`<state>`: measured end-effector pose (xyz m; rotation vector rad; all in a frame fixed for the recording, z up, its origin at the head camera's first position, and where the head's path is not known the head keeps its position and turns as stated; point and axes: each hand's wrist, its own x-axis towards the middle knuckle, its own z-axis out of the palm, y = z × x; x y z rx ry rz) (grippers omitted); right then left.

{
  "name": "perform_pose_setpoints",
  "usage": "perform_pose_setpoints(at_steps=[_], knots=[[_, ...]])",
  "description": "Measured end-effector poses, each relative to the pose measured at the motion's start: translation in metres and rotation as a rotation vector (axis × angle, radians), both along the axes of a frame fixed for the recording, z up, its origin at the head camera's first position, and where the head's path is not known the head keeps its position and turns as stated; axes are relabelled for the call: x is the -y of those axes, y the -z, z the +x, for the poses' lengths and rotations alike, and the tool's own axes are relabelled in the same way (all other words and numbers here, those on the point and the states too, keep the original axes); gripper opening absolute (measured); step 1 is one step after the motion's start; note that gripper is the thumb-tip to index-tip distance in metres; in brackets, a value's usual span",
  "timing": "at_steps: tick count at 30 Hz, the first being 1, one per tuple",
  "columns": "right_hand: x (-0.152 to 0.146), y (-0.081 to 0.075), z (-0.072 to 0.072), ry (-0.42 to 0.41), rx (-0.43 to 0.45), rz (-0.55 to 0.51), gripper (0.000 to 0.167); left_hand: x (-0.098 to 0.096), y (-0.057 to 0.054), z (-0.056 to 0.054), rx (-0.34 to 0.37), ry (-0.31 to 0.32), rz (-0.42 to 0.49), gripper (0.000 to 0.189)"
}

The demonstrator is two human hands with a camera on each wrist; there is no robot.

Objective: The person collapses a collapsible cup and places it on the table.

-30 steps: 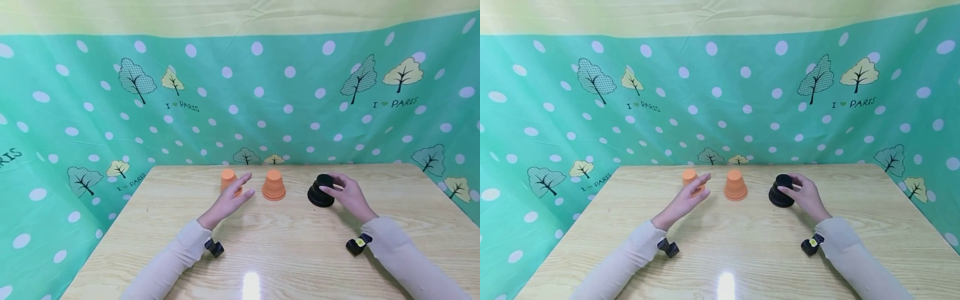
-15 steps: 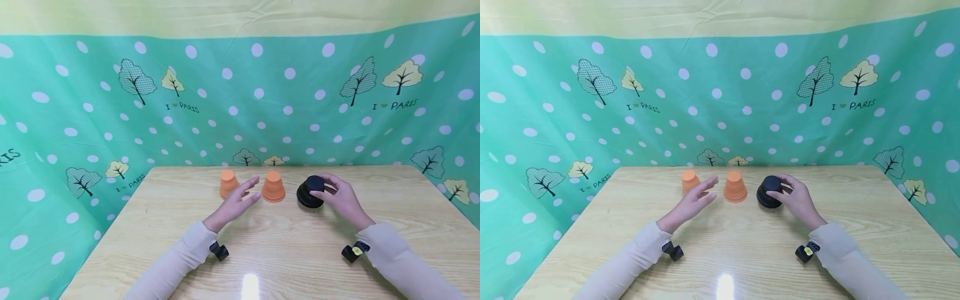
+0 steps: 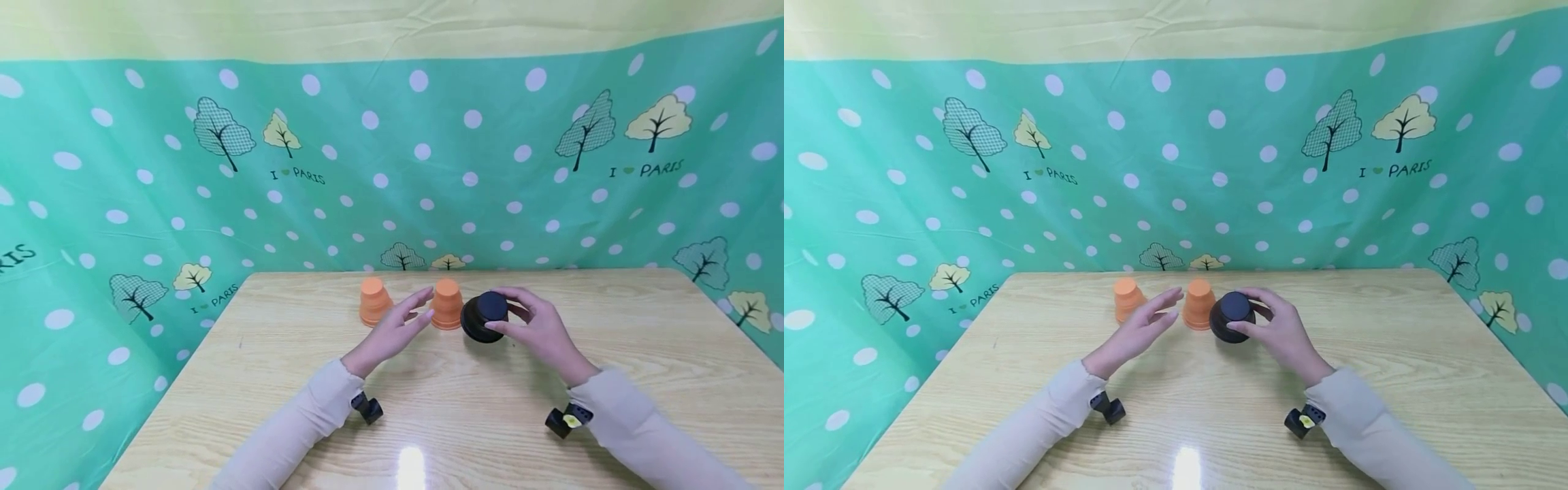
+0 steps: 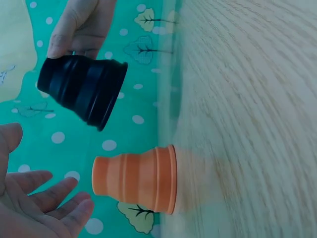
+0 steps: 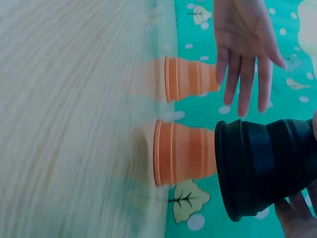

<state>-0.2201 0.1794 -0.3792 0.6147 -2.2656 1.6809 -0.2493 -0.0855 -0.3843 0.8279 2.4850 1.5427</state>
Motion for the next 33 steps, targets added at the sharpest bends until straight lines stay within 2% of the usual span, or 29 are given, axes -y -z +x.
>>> perform_pose_setpoints(at_steps=[4,6,8,11,14,19,28,33], knots=[[0.006,0.000,0.003,-0.024,-0.016,-0.009,0.050,-0.005,-0.002,-0.002,0.012,0.003,0.021,0.053],[0.009,0.001,0.004,-0.033,-0.018,-0.013,0.050,-0.008,-0.010,0.003,0.033,0.008,0.031,0.052],[0.012,0.002,0.005,-0.040,-0.034,-0.020,0.050,-0.010,-0.011,0.003,0.047,0.020,0.036,0.052],[0.017,0.003,0.005,-0.061,-0.089,-0.035,0.051,-0.012,-0.012,0.000,0.061,0.025,0.047,0.052],[0.021,0.002,0.006,-0.091,-0.154,-0.052,0.053,-0.012,-0.003,-0.008,0.077,0.025,0.059,0.052],[0.028,0.002,0.008,-0.131,-0.215,-0.046,0.054,-0.015,-0.002,-0.010,0.104,0.017,0.062,0.052],[0.037,0.002,0.011,-0.149,-0.244,-0.016,0.056,-0.020,-0.001,-0.015,0.050,0.033,0.041,0.050],[0.040,0.002,0.012,-0.143,-0.253,-0.008,0.057,-0.021,-0.002,-0.018,0.043,0.031,0.013,0.047]])
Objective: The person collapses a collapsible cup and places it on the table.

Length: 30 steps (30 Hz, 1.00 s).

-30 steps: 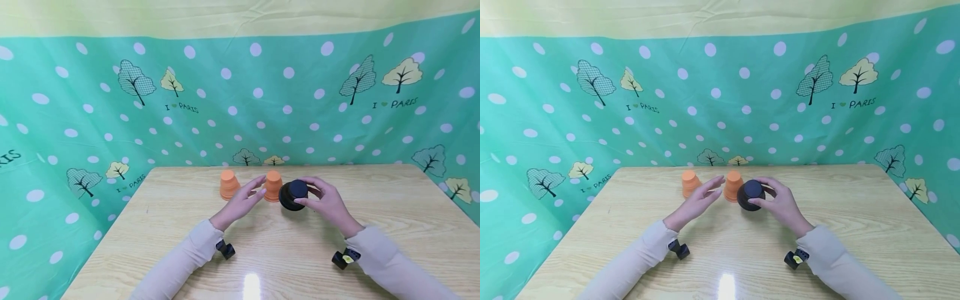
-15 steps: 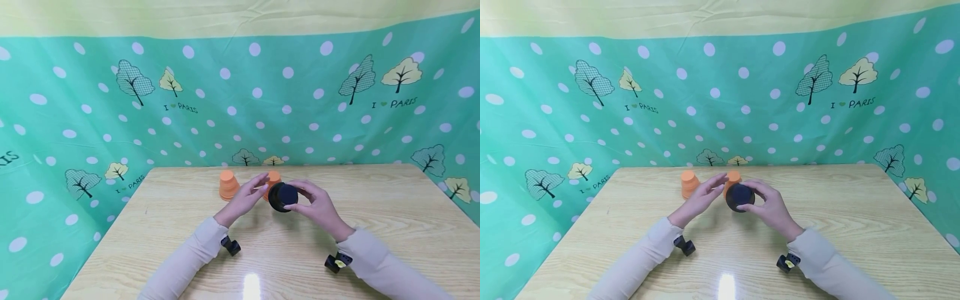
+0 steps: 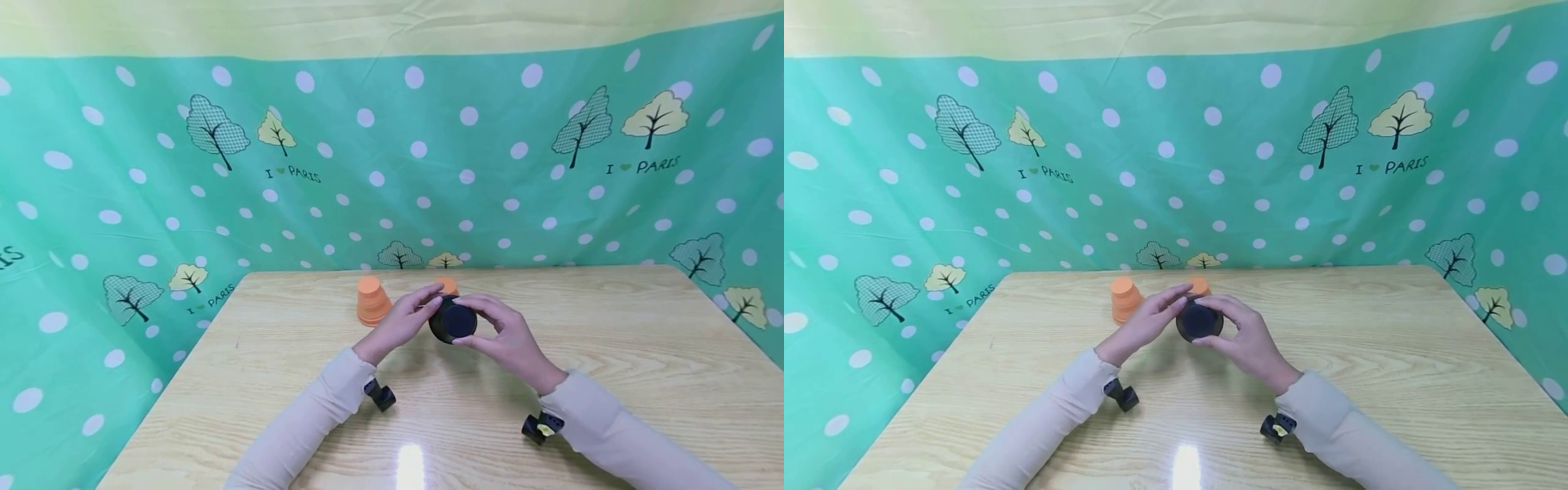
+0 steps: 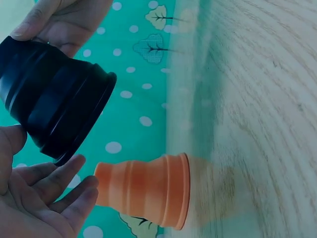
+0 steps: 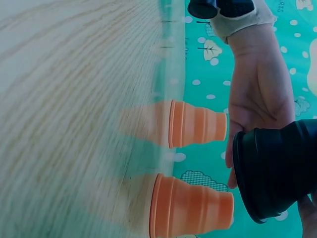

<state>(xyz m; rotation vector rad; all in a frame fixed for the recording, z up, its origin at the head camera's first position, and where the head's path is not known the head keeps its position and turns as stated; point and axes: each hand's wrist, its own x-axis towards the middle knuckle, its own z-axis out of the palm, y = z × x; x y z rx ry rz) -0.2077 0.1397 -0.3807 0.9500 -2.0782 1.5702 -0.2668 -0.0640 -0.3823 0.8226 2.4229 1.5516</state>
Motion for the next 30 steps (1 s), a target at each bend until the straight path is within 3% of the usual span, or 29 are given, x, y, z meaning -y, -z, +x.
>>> perform_pose_setpoints(at_steps=[13,22,26,30], knots=[[0.0026,0.0023,-0.0039,-0.016,-0.003,0.041,0.053,-0.0004,-0.0043,-0.0041,0.004,0.033,0.008,0.034],[0.0037,0.0058,-0.0038,0.013,-0.027,0.092,0.055,-0.0026,-0.0046,-0.0040,0.106,0.037,0.061,0.029],[0.0036,0.0066,-0.0042,-0.002,-0.016,0.100,0.057,-0.0020,-0.0044,-0.0042,0.176,0.072,0.108,0.029],[0.0028,0.0071,-0.0052,-0.021,-0.010,0.120,0.059,0.0011,-0.0031,-0.0047,0.195,0.094,0.145,0.031]])
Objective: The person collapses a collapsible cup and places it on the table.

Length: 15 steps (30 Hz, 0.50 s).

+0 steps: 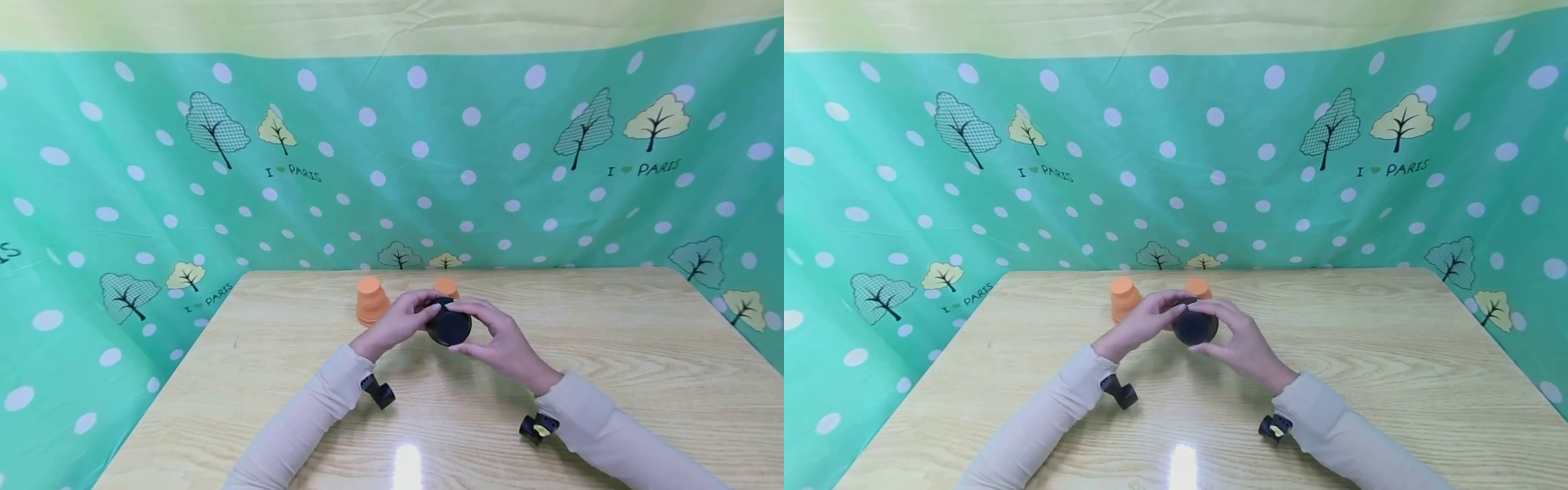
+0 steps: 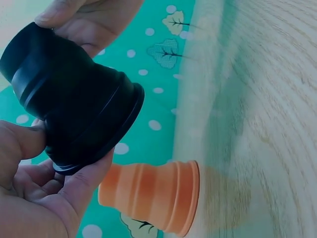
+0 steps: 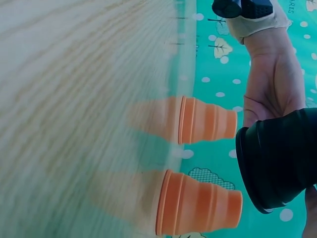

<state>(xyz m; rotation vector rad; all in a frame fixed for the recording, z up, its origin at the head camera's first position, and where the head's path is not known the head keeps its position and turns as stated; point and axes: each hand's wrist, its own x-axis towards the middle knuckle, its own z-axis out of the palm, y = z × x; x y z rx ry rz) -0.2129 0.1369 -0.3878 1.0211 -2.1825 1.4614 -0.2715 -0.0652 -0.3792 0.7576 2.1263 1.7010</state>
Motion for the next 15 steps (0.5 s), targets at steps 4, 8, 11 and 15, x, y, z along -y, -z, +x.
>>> perform_pose_setpoints(at_steps=[4,8,11,15], knots=[[-0.005,-0.002,-0.002,-0.037,-0.003,0.014,0.065,0.004,0.001,-0.001,-0.016,-0.014,0.011,0.034],[-0.014,-0.006,-0.008,-0.090,-0.014,-0.017,0.074,0.007,0.000,-0.002,-0.029,-0.032,-0.004,0.033],[-0.020,-0.007,-0.013,-0.104,0.016,-0.058,0.071,0.008,0.000,-0.001,-0.033,-0.041,-0.013,0.033],[-0.026,-0.007,-0.022,-0.074,0.127,-0.117,0.055,0.009,-0.004,0.001,-0.032,-0.045,-0.017,0.034]])
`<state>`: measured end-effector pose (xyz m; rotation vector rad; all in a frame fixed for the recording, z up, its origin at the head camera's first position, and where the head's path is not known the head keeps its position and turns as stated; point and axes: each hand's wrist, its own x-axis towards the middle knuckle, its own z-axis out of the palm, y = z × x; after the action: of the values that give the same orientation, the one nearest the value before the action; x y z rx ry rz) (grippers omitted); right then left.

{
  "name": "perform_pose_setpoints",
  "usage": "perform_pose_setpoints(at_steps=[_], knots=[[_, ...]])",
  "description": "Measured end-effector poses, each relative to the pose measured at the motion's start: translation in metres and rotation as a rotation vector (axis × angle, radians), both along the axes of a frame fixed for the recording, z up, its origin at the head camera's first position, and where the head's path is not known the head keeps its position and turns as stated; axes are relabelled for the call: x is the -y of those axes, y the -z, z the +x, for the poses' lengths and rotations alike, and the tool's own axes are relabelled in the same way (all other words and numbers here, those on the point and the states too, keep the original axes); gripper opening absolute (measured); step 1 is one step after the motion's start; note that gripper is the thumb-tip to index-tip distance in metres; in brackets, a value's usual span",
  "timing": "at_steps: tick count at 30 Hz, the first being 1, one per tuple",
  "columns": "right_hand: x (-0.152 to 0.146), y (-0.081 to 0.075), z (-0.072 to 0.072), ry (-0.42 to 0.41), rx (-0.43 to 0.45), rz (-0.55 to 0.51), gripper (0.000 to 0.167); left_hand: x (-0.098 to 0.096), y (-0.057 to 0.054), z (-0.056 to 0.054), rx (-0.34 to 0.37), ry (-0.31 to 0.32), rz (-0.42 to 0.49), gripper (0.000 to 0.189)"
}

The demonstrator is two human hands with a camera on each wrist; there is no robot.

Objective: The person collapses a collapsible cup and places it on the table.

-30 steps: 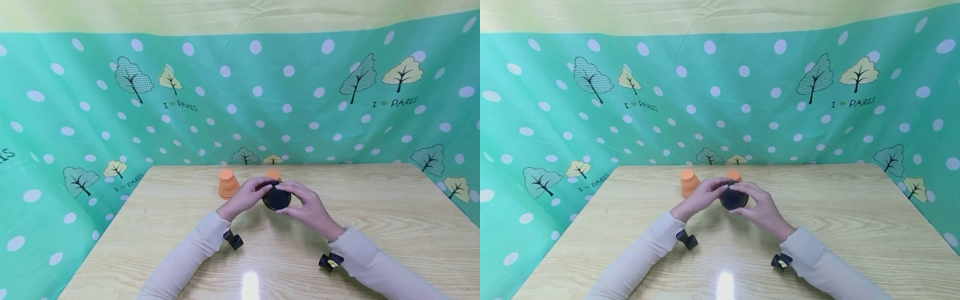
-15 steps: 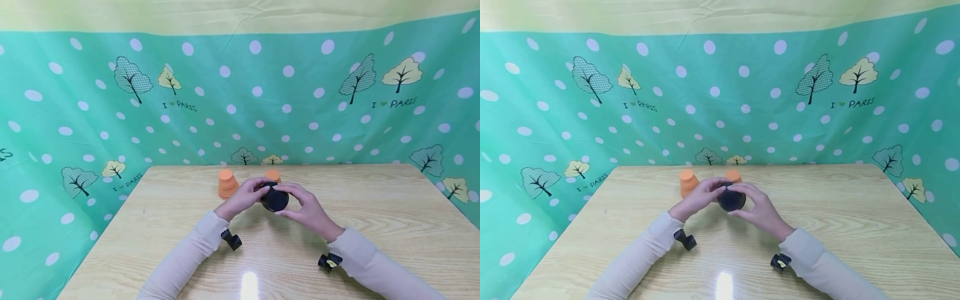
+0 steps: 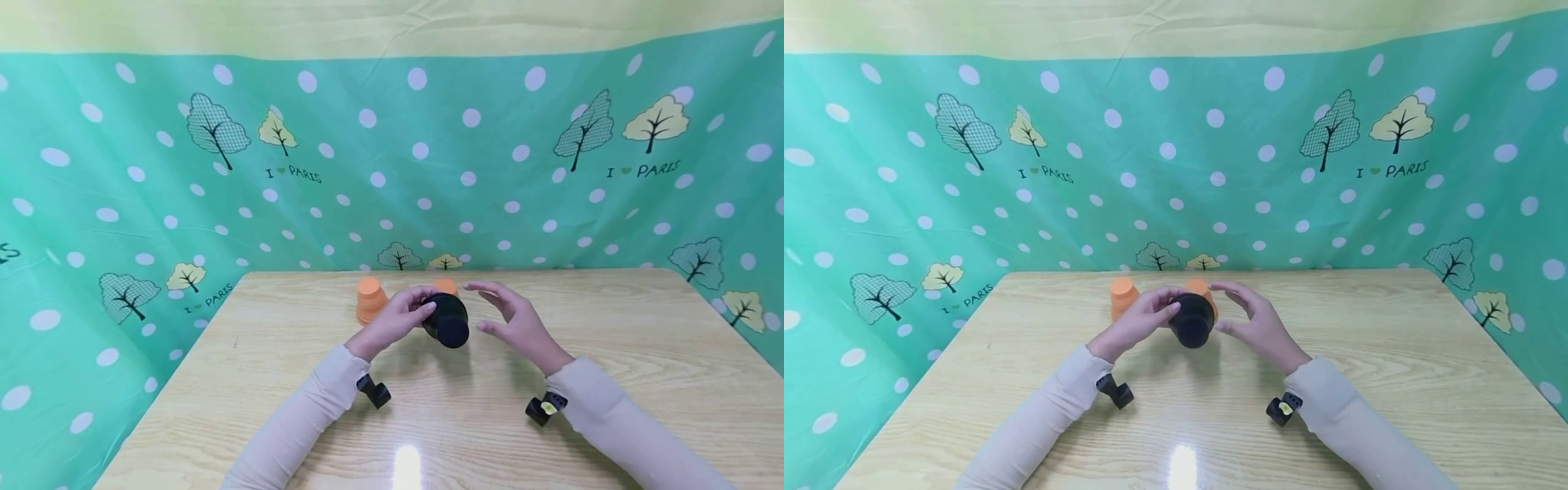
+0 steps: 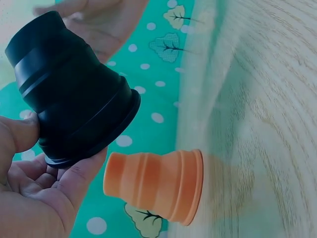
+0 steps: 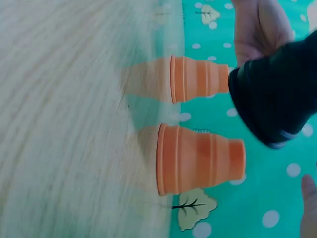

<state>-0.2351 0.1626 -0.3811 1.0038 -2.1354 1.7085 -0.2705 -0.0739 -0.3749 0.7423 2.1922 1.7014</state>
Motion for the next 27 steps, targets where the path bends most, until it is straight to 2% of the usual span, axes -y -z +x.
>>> perform_pose_setpoints(at_steps=[6,9,12,17,20,27], knots=[[-0.001,0.005,-0.009,0.096,0.222,0.010,0.039,-0.001,-0.003,0.002,-0.011,0.006,-0.012,0.033],[0.003,0.005,-0.012,0.119,0.279,0.035,0.040,-0.001,-0.004,0.002,-0.019,0.010,-0.008,0.032],[0.006,0.006,-0.012,0.116,0.334,0.018,0.042,-0.001,-0.003,0.003,-0.047,0.014,-0.012,0.033],[0.012,0.008,-0.014,0.062,0.456,-0.067,0.046,-0.002,-0.002,0.004,-0.078,0.014,-0.019,0.033],[0.015,0.008,-0.014,0.045,0.495,-0.086,0.046,-0.003,-0.002,0.004,-0.065,0.021,-0.004,0.033],[0.020,0.007,-0.014,0.077,0.533,-0.069,0.045,-0.004,-0.001,0.003,-0.073,0.028,-0.003,0.032]])
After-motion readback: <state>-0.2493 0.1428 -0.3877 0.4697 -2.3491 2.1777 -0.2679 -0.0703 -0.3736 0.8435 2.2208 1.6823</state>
